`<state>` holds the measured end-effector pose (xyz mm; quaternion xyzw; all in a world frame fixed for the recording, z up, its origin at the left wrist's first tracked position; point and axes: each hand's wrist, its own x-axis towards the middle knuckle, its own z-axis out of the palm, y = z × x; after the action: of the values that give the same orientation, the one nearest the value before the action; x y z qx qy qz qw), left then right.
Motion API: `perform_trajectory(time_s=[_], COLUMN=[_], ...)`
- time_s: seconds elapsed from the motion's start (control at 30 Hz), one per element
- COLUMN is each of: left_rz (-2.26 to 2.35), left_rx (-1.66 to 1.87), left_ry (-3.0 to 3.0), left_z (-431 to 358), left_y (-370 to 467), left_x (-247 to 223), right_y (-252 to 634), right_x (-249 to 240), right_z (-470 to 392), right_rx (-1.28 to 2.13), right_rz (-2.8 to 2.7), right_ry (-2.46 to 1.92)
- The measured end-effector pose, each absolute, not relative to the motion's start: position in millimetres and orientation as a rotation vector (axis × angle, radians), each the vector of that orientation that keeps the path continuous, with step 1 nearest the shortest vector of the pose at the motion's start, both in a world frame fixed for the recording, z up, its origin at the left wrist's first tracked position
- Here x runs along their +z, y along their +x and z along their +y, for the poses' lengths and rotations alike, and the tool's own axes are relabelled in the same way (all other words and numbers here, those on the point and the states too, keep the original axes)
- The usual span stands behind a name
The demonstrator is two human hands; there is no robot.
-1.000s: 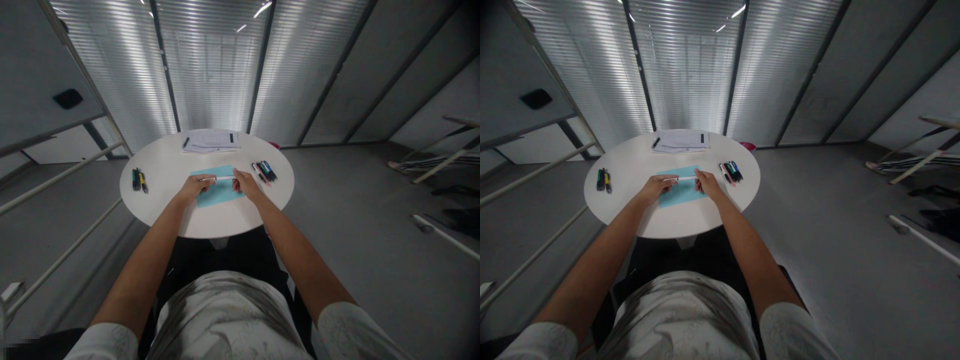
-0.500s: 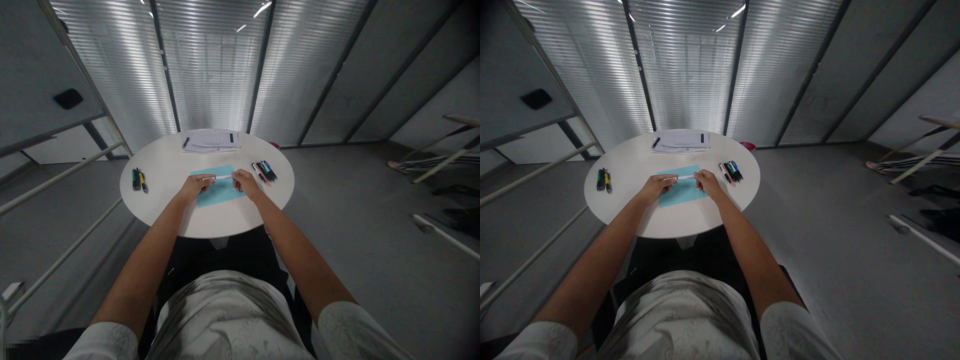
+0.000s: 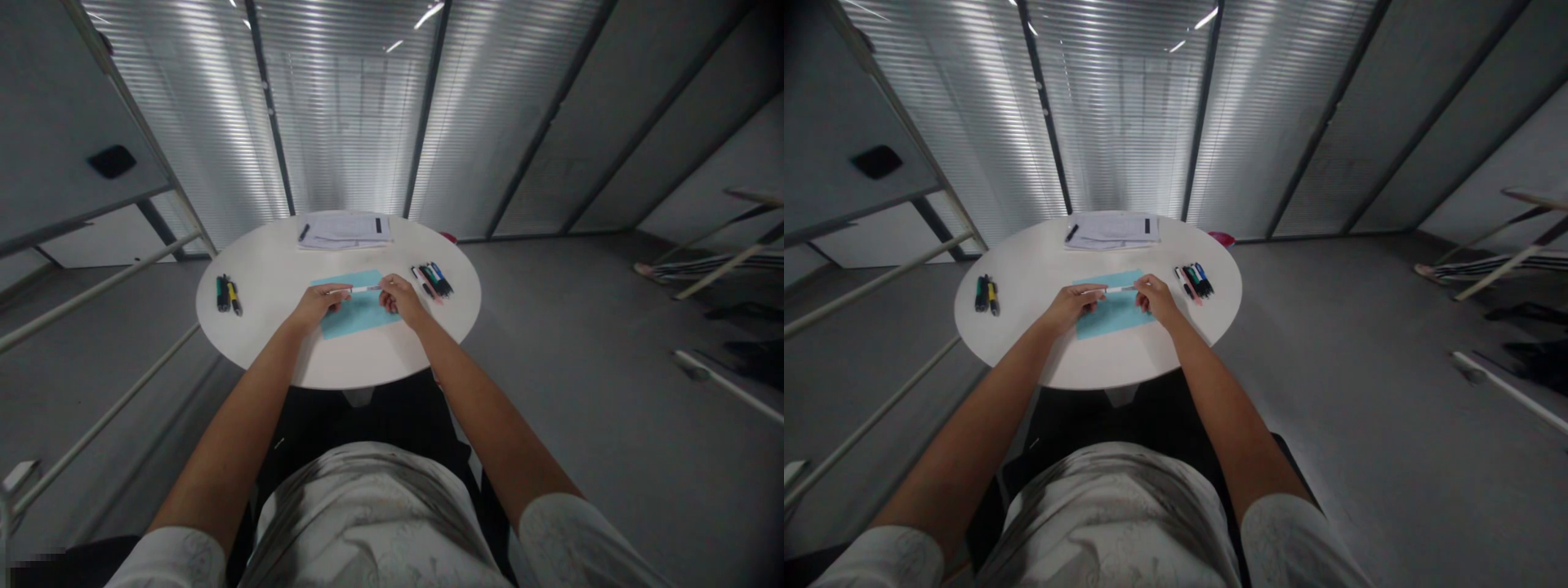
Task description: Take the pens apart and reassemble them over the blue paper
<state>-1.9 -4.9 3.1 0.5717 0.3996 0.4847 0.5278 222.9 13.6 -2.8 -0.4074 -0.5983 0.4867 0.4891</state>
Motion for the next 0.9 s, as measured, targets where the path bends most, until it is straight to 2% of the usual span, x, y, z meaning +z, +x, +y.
perform_trajectory(time_s=[0.9], left_rz=[0.961], left_rx=[1.157], left_ry=[1.369], left_z=[-5.3], left_y=[-2.4], left_x=[4.0], right_y=[221.9], right_x=[-3.4], right_z=[14.5], right_rx=[1.137], right_rz=[-1.477], right_ry=[-1.048])
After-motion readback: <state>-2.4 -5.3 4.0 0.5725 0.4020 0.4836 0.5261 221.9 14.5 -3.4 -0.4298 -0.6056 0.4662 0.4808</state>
